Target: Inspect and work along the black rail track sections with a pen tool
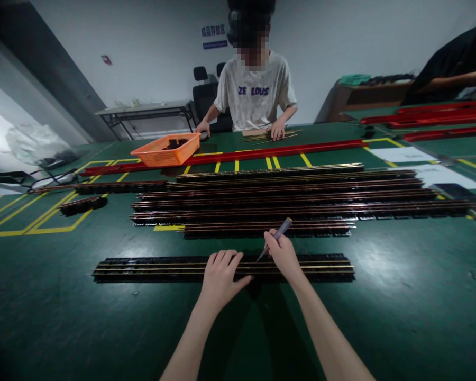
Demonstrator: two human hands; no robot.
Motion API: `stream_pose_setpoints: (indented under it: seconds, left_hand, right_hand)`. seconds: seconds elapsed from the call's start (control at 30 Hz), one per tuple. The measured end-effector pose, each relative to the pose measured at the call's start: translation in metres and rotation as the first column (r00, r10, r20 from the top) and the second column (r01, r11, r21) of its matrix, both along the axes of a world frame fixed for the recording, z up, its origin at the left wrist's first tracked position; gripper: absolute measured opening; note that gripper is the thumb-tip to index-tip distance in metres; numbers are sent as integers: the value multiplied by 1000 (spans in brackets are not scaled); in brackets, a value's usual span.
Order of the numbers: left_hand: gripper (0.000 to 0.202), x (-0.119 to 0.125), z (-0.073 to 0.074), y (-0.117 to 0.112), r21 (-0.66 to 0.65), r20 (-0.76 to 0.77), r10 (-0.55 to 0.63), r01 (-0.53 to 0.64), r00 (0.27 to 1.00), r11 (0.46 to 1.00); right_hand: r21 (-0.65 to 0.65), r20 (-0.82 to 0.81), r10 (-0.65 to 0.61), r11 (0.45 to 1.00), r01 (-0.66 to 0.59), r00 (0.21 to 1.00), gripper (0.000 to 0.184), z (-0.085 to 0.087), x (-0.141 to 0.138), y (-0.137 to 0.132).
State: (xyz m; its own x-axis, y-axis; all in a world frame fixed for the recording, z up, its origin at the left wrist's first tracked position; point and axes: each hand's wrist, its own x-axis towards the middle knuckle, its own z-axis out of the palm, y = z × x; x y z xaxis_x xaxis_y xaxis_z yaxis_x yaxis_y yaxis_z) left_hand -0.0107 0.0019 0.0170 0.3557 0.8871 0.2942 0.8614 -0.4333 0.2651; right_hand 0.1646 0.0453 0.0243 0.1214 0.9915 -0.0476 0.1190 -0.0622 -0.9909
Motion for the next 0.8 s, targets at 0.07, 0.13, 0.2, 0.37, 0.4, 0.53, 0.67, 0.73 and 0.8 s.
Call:
stream_pose_setpoints:
  seconds: [0.07, 0.13, 0.2, 0.37, 0.4, 0.53, 0.67, 0.73, 0.8]
  left_hand:
    - [43, -2, 0, 1, -1, 4, 1, -1, 1000, 1000]
    - [44, -7, 0, 2, -14, 13, 4, -4, 1000, 1000]
    - [46, -14, 1, 3, -39, 21, 14, -13, 1000, 999]
    - [47, -28, 6, 6, -59, 25, 34, -33, 999, 998]
    - [46, -29, 7, 6, -56, 29, 40, -39, 999, 998]
    - [45, -32, 9, 7, -58, 48, 51, -49, 998, 997]
    - [45, -33, 9, 8, -68, 42, 59, -56, 997, 996]
    - [45, -32, 10, 8, -70, 36, 60, -57, 998, 996]
    - [45, -32, 10, 8, -69, 34, 63, -60, 997, 996]
  right_hand:
    - [0, 6, 2, 1000, -2, 1000, 40, -3, 0, 1]
    - [-1, 12, 29, 1000, -29, 1000, 40, -5, -1, 1]
    - [1, 23, 67, 998, -67, 998, 39, -5, -4, 0]
    - [6, 52, 131, 991, -131, 990, 37, 0, -12, -2]
    - [9, 54, 138, 990, -139, 989, 38, 2, -13, -2]
    - [16, 50, 142, 990, -143, 989, 40, 11, -16, -5]
    - [-11, 18, 159, 987, -159, 987, 42, 17, -15, -7]
    - [-17, 20, 166, 986, -165, 986, 42, 17, -14, -7]
    - [-15, 32, 171, 985, -171, 985, 41, 17, -13, -7]
